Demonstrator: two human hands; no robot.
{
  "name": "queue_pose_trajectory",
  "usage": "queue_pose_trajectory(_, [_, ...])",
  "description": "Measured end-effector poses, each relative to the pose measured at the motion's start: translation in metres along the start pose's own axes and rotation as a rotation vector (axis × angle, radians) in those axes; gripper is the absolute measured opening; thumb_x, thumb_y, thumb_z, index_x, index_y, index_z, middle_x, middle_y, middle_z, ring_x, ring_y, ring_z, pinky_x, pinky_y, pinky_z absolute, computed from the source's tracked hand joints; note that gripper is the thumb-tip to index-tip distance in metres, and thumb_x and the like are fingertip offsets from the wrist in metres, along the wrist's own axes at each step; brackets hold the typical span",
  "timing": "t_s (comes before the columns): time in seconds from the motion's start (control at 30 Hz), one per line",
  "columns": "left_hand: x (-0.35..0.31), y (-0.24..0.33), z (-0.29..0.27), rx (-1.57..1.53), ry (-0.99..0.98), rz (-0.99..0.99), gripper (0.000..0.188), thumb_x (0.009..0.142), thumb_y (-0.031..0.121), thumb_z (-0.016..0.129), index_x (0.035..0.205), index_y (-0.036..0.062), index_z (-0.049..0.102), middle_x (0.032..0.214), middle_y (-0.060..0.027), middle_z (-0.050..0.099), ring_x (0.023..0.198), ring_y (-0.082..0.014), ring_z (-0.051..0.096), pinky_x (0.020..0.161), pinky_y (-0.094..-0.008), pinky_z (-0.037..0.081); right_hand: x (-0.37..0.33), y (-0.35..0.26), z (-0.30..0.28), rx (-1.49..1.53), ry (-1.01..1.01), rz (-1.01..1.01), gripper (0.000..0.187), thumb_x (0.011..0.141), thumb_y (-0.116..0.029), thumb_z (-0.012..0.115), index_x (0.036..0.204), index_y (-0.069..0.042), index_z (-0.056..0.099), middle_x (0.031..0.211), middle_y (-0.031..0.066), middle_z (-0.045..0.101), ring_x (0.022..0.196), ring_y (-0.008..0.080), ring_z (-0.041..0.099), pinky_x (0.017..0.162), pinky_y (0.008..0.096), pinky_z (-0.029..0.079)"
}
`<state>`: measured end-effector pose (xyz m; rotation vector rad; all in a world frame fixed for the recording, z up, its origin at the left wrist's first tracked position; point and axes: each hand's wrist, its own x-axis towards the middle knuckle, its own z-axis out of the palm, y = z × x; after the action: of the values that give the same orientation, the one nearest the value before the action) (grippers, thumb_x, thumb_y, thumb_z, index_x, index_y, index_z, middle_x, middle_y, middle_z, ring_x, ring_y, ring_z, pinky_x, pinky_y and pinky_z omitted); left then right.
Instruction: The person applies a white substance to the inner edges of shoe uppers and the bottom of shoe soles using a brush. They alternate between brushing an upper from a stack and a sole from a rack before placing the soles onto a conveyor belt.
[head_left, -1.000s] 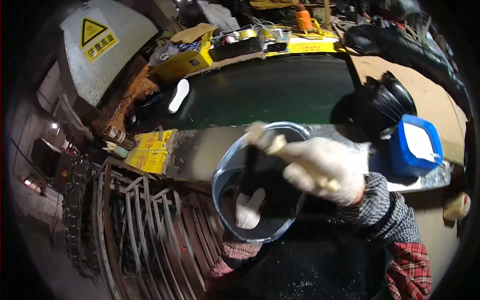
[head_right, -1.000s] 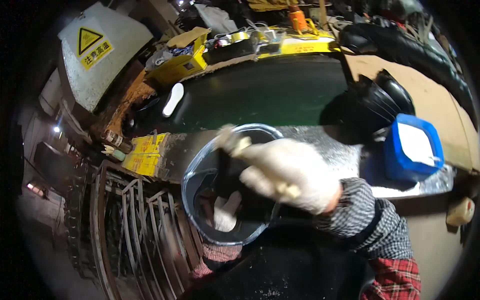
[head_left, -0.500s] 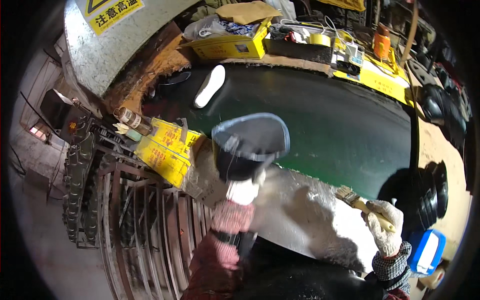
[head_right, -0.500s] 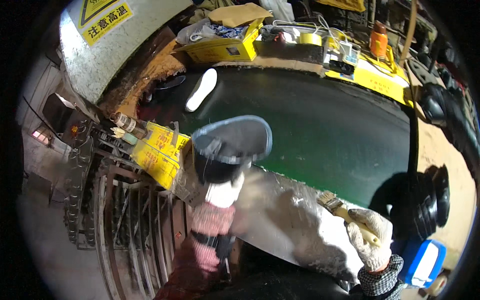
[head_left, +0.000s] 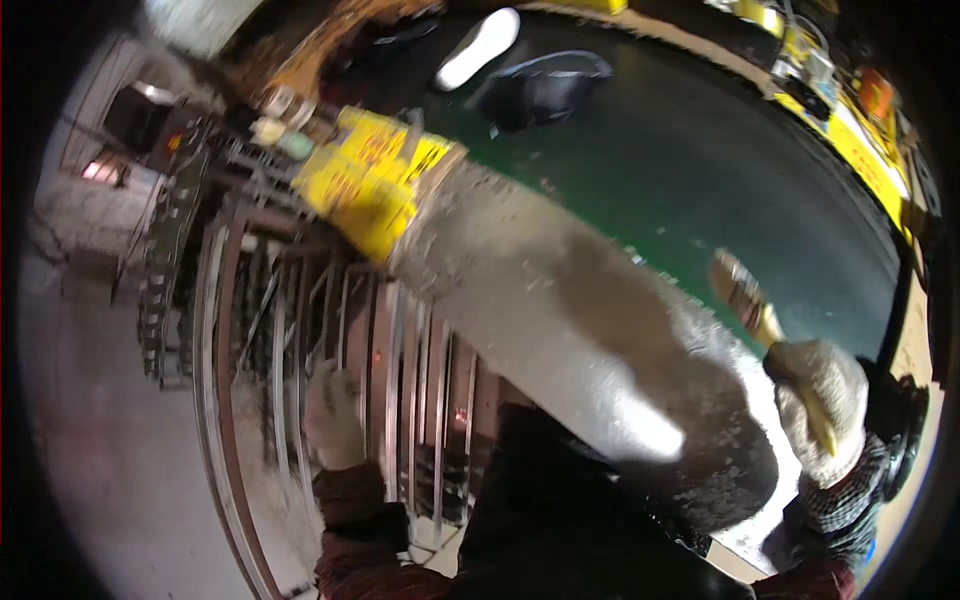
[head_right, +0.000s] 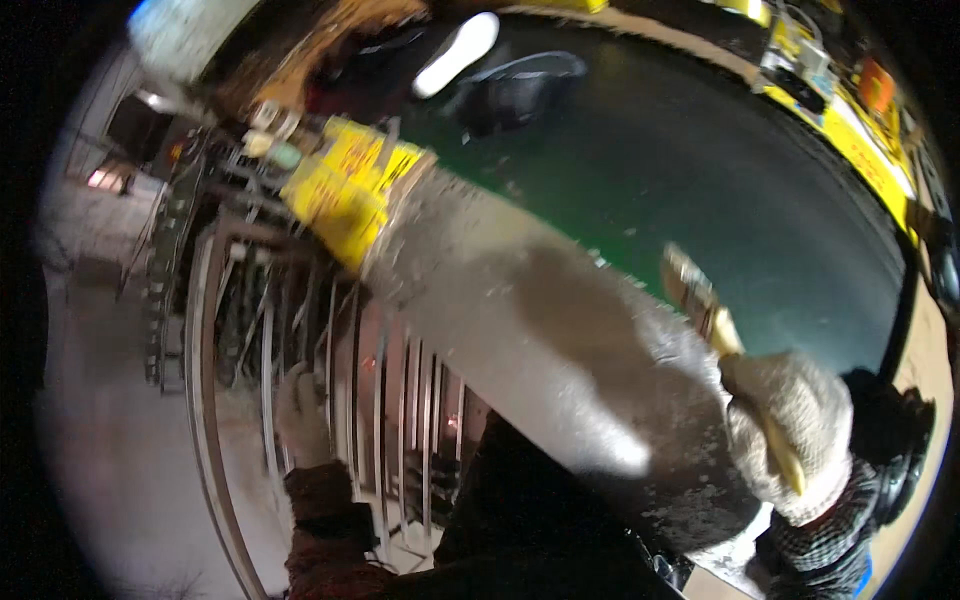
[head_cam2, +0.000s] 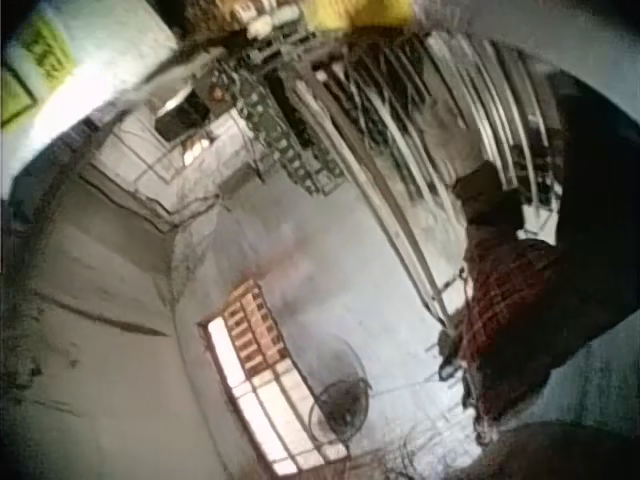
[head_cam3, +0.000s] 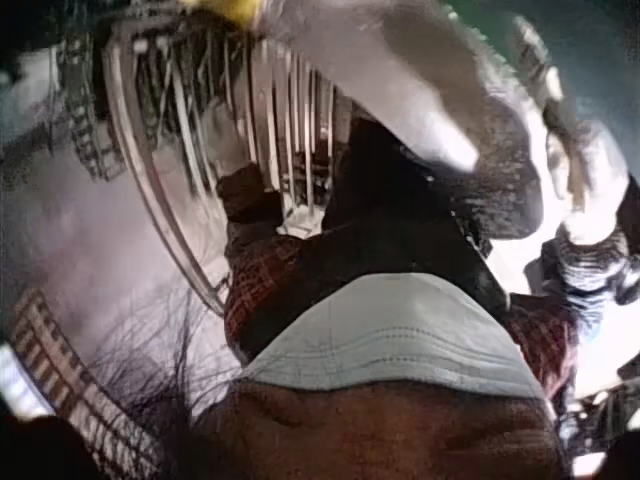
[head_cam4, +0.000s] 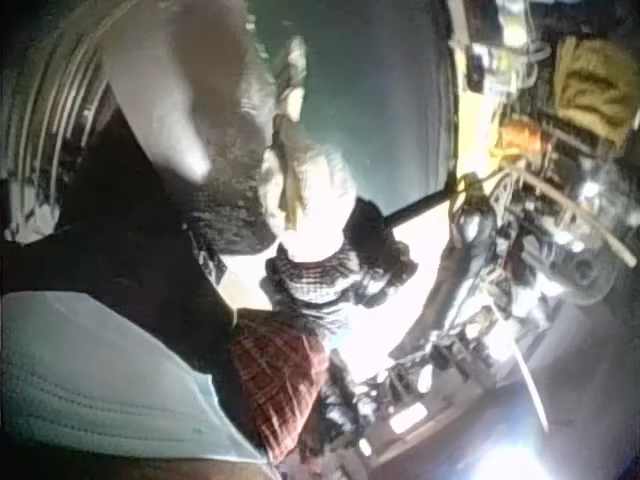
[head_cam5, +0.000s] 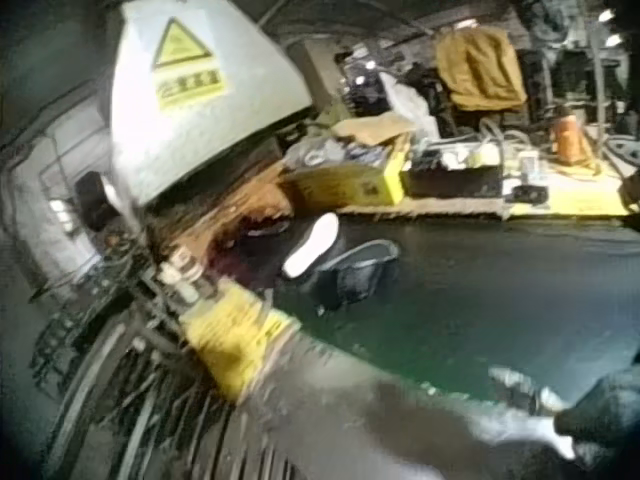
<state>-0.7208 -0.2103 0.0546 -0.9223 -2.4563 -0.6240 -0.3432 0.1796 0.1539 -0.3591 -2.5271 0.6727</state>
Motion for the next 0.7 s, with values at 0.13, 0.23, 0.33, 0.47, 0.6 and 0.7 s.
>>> queue_pose_trajectory(0.13, [-0.135, -0.108, -0.110, 1.099, 0.071, -0.034, 0.028, 0.103, 0.039, 0.037, 0.112, 0.0288, 0.062, 0.093, 0.0084, 0.065, 0.063, -0.0142, 0.059, 0.038, -0.0343, 0.040, 0.022, -0.026, 0.024, -0.080, -0.083, -0.333, 0.027, 0.081, 0.002, 0.060, 0.108, 0.000, 0.060, 0.075, 0.0110, 0.063, 0.059, 0.0273, 0.061, 0.054, 0.0377, 0.048])
queue_pose_trajectory(0.23, [-0.251, -0.158, -0.132, 0.683, -0.277, -0.695, 0.051, 0.099, 0.053, 0.036, 0.107, 0.0130, 0.067, 0.093, -0.0130, 0.069, 0.082, -0.0354, 0.066, 0.067, -0.0471, 0.051, 0.001, -0.051, 0.035, -0.075, -0.181, -0.385, 0.029, 0.081, 0.008, 0.058, 0.108, 0.000, 0.058, 0.083, 0.0153, 0.066, 0.065, 0.0307, 0.065, 0.058, 0.0381, 0.051])
queue_pose_trajectory(0.33, [-0.234, -0.114, -0.147, 0.414, -0.347, -0.929, 0.060, 0.096, 0.057, 0.040, 0.110, 0.0052, 0.066, 0.097, -0.0257, 0.067, 0.095, -0.0442, 0.063, 0.082, -0.0516, 0.047, -0.022, -0.085, 0.066, -0.006, -0.089, -0.435, 0.029, 0.080, 0.009, 0.059, 0.107, 0.000, 0.058, 0.085, 0.0159, 0.067, 0.069, 0.0305, 0.067, 0.060, 0.0382, 0.053])
queue_pose_trajectory(0.47, [-0.241, -0.096, -0.144, 0.545, -0.464, -0.895, 0.058, 0.096, 0.056, 0.039, 0.108, 0.0047, 0.064, 0.095, -0.0269, 0.067, 0.092, -0.0461, 0.063, 0.077, -0.0534, 0.049, -0.034, -0.108, 0.087, -0.038, -0.134, -0.267, 0.021, 0.084, 0.008, 0.059, 0.104, 0.001, 0.060, 0.087, 0.0179, 0.065, 0.078, 0.0337, 0.066, 0.070, 0.0405, 0.053])
queue_pose_trajectory(0.6, [-0.230, -0.073, -0.146, 0.526, -0.363, -0.901, 0.051, 0.095, 0.055, 0.044, 0.095, 0.0052, 0.058, 0.085, -0.0247, 0.067, 0.081, -0.0449, 0.065, 0.068, -0.0544, 0.049, -0.035, -0.125, 0.098, -0.058, -0.137, -0.177, 0.022, 0.084, 0.000, 0.064, 0.105, -0.003, 0.059, 0.087, 0.0166, 0.066, 0.080, 0.0354, 0.067, 0.072, 0.0403, 0.053])
queue_pose_trajectory(0.7, [-0.208, -0.076, -0.148, 0.457, -0.305, -0.911, 0.052, 0.095, 0.055, 0.046, 0.094, 0.0041, 0.058, 0.083, -0.0230, 0.066, 0.078, -0.0435, 0.064, 0.066, -0.0538, 0.048, -0.019, -0.138, 0.109, -0.049, -0.256, 0.080, 0.027, 0.083, -0.005, 0.068, 0.107, -0.004, 0.057, 0.094, 0.0174, 0.066, 0.086, 0.0366, 0.067, 0.076, 0.0416, 0.053])
